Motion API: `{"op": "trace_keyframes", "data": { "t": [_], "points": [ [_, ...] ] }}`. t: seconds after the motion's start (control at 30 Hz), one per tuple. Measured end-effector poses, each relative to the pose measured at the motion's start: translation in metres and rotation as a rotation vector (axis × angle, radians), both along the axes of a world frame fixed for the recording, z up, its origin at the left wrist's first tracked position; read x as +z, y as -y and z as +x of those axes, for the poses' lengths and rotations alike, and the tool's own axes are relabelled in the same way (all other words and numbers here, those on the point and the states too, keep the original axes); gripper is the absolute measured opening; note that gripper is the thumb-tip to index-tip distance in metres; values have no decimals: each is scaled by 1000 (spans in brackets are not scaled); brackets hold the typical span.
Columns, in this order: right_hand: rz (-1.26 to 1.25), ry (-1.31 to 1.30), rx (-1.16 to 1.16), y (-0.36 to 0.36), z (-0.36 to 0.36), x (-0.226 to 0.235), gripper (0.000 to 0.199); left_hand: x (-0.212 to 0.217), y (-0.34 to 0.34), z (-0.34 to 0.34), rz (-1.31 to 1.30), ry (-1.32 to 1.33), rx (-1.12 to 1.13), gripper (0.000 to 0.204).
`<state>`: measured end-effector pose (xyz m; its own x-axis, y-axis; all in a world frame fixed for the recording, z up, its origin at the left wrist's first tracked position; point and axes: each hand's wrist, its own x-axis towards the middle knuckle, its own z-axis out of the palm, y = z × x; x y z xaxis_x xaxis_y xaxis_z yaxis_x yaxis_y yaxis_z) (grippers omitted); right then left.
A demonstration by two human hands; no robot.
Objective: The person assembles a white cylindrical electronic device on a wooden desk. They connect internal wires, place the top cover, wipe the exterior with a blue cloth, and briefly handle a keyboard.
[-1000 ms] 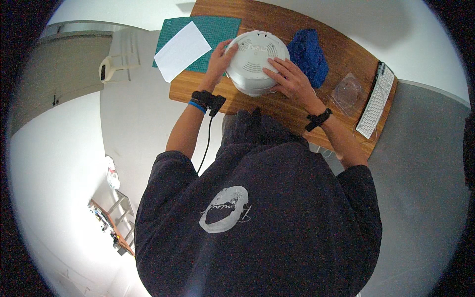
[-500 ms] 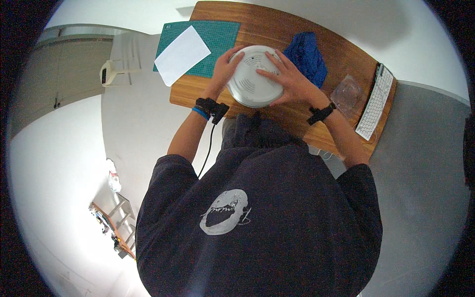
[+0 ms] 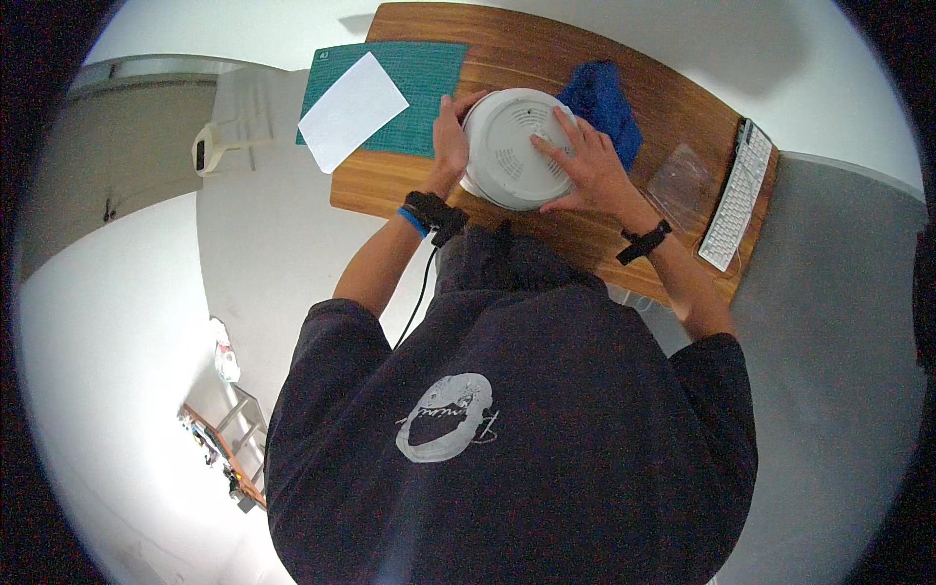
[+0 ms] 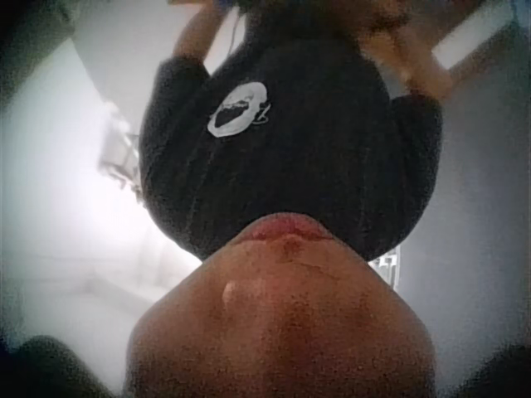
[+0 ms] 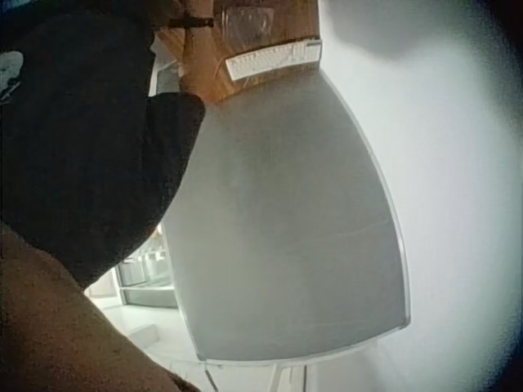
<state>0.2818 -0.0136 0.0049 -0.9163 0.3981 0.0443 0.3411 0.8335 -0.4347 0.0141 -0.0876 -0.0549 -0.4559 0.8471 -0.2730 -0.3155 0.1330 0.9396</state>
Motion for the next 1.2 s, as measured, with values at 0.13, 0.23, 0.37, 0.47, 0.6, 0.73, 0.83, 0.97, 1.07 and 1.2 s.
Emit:
{"op": "trace_keyframes", "data": {
  "t": [0.13,0.23,0.37,0.47,0.6,0.73,0.83,0.97,1.07,1.2],
  "points": [
    [43,44,-52,3,4,8,120,4,-5,1,13,-10,-67,70],
    [78,-3,102,-11,0,19,123,4,5,-7,112,-332,-180,62],
    [136,-11,395,-28,-15,17,124,1,16,2,96,-534,-268,54],
    [114,19,369,-25,-19,2,121,-1,16,10,22,-650,-174,52],
    [66,-48,178,-36,-18,-16,115,-11,-3,22,-44,-455,-4,48],
    [27,-83,141,-51,-18,-16,109,-25,-22,16,-55,-376,148,38],
    [20,-100,86,-52,-17,-18,107,-32,-23,6,150,-205,201,34],
    [31,-74,30,-44,-14,-28,107,-42,9,-6,-191,-458,23,52],
    [34,-92,6,-41,-20,-31,108,-22,22,-1,-359,31,105,69],
    [-10,-84,-76,-40,-21,-28,108,-20,26,6,-303,-22,37,86]
  ]
}}
